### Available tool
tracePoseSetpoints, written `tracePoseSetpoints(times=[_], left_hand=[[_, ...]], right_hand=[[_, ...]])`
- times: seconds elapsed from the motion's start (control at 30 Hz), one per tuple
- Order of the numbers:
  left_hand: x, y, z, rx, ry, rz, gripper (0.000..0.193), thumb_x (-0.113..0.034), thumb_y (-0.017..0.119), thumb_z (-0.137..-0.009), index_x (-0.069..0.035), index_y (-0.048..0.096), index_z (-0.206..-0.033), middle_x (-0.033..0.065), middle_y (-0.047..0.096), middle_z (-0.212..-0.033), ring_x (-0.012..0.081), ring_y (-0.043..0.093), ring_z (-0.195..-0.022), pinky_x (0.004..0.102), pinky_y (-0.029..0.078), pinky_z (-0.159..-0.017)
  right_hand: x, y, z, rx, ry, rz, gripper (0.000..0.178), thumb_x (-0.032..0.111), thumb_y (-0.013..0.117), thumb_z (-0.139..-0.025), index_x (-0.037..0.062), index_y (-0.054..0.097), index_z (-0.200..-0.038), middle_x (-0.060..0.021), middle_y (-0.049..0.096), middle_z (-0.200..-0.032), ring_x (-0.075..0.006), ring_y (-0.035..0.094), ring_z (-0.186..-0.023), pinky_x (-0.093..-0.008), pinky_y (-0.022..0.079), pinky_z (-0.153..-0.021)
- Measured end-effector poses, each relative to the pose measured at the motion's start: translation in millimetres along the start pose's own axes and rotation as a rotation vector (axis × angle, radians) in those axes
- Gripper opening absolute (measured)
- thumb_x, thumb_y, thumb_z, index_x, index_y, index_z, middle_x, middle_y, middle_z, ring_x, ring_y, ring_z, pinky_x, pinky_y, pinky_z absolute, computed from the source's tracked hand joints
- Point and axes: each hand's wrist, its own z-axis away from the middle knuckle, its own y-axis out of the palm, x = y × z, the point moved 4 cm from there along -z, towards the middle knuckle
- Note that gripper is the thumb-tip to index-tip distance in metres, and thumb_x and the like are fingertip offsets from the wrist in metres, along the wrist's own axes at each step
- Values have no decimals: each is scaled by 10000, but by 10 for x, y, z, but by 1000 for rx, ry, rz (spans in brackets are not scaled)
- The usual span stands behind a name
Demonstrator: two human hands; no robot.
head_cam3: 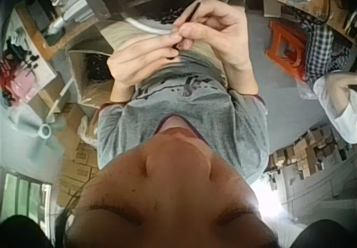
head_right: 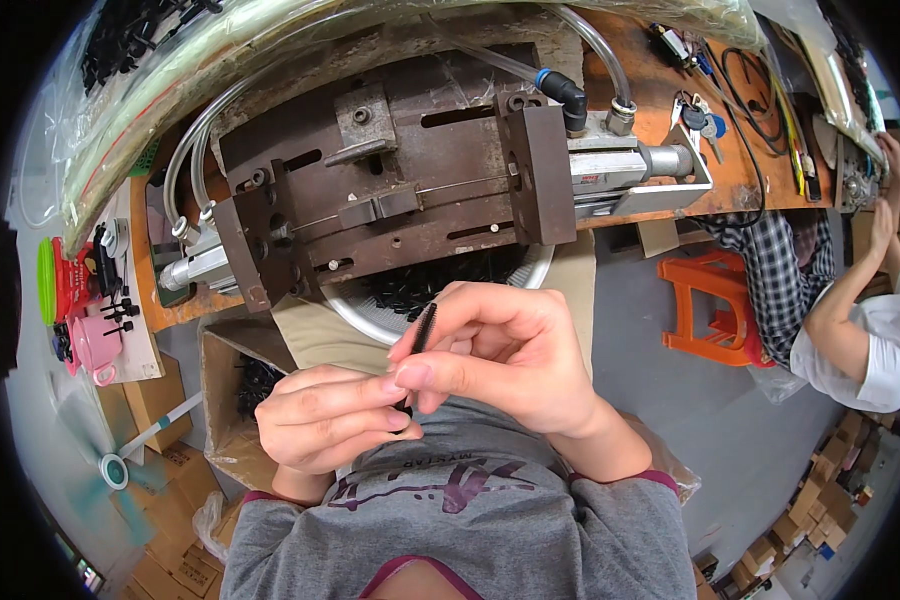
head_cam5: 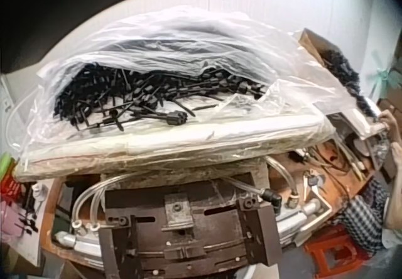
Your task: The recorder is assembling small black electronic components using a pneumatic jig.
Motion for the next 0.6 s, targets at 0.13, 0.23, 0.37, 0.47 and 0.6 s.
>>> tracePoseSetpoints(times=[0.13,0.23,0.37,0.47,0.6], left_hand=[[-8,-6,-12,12,-17,3,305,-71,862,-622,25,745,-886,182,720,-1047,244,726,-803,283,601,-658],[-8,-2,-8,7,-21,6,309,-70,862,-620,28,744,-888,183,720,-1046,242,725,-795,286,601,-653],[12,9,2,-21,-15,4,305,-71,861,-623,33,740,-883,185,718,-1044,240,723,-781,294,606,-647],[33,34,34,-35,-23,38,291,-49,851,-642,35,738,-897,184,712,-1076,239,722,-808,300,614,-669],[32,10,41,-31,-54,93,290,-7,831,-665,33,740,-938,182,705,-1136,241,721,-872,308,622,-720]], right_hand=[[29,-7,-25,-25,16,-34,98,-75,676,-876,-84,668,-973,-167,691,-974,-149,688,-740,-254,569,-664],[57,5,-30,-77,-20,-30,149,-74,687,-867,-80,682,-1016,-149,673,-946,-136,675,-726,-233,546,-636],[-10,7,-25,1,25,30,116,-61,703,-861,-66,706,-977,-114,650,-907,-126,660,-699,-229,528,-605],[-1,-36,-36,55,17,98,131,-67,699,-859,-63,701,-990,-134,668,-952,-122,653,-693,-227,529,-607],[24,4,-51,-8,10,-29,148,-82,688,-853,-63,692,-1000,-169,684,-1020,-114,641,-675,-221,525,-604]])
